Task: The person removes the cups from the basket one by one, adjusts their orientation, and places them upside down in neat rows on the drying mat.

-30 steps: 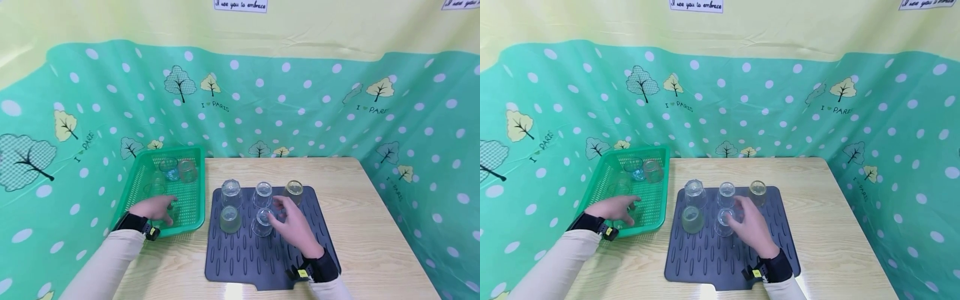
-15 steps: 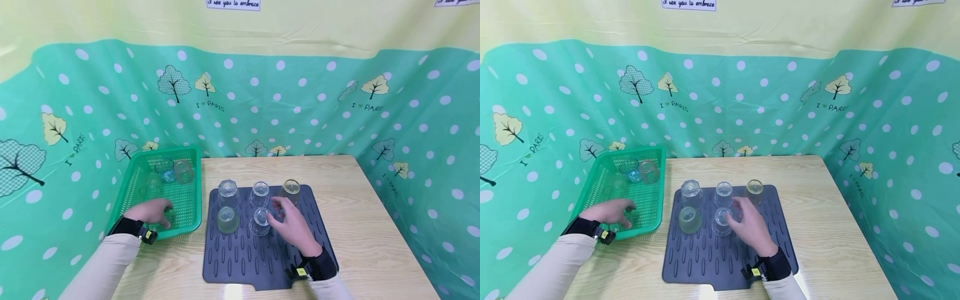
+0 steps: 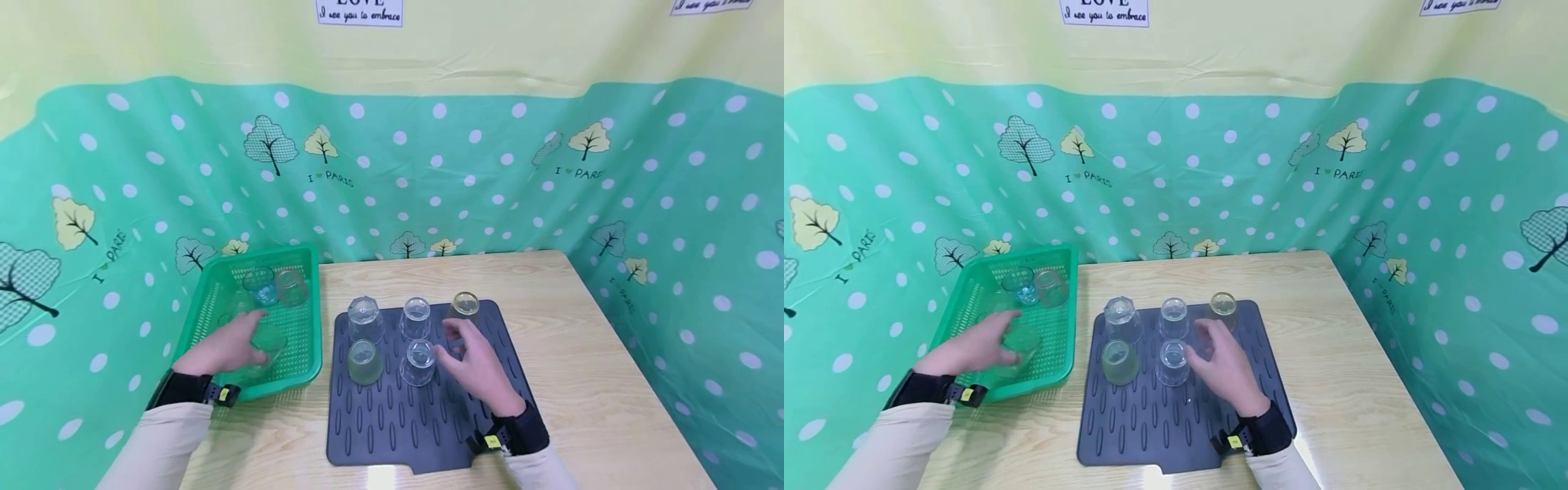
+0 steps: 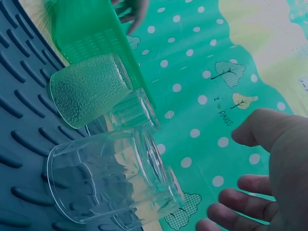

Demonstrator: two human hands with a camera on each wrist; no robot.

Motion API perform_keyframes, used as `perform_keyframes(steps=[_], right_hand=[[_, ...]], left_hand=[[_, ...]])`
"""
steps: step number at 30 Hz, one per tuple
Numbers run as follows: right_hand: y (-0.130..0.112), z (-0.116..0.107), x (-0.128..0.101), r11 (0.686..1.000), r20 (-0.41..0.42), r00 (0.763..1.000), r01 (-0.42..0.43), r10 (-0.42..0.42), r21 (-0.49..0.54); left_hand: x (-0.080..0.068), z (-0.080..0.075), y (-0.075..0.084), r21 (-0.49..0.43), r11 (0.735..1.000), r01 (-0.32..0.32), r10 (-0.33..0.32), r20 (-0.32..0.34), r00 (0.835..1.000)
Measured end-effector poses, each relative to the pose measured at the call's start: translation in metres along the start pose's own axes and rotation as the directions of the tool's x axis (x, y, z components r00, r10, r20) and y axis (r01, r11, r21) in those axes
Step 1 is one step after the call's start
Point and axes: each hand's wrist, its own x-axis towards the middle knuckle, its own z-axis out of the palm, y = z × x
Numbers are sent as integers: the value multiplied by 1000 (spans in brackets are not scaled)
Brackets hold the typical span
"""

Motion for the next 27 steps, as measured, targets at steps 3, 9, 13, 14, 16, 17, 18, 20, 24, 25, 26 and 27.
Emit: perform_keyframes(steps=[3, 9, 13, 14, 16, 17, 18, 20, 24, 25, 26, 27], right_hand=[[-3, 1, 0, 998, -45, 998, 48, -46, 39], [3, 13, 0, 977, -100, 983, 165, -153, 136], [-25, 9, -3, 959, -25, 992, 128, -126, 252], [-30, 9, -3, 946, 9, 991, 125, -134, 298], [-38, 9, -4, 905, 86, 983, 115, -163, 409], [-41, 9, -4, 875, 124, 975, 107, -187, 472], [-44, 9, -4, 838, 155, 963, 103, -218, 535], [-48, 9, -6, 756, 188, 945, 85, -268, 649], [-49, 3, -11, 614, 124, 939, 107, -322, 782], [-48, 0, -12, 594, 103, 940, 119, -327, 796], [-48, -3, -12, 581, 88, 939, 131, -334, 804], [-46, -7, -13, 577, 79, 938, 141, -338, 804]], left_hand=[[-8, -14, 16, -52, 998, -42, 36, -112, 993], [-25, -26, 66, -108, 974, -201, 165, -270, 949], [-33, -21, 99, -135, 943, -305, 253, -308, 917], [-35, -18, 107, -148, 931, -335, 276, -315, 908], [-37, -12, 122, -162, 906, -390, 323, -330, 887], [-37, -7, 130, -180, 892, -416, 342, -335, 878], [-38, -2, 138, -195, 878, -437, 357, -343, 869], [-38, 12, 154, -254, 839, -481, 380, -360, 852], [-35, 47, 180, -347, 733, -585, 418, -447, 790], [-33, 56, 184, -363, 702, -613, 430, -470, 771], [-31, 64, 188, -374, 679, -631, 435, -488, 757], [-29, 71, 191, -381, 663, -645, 439, -500, 746]])
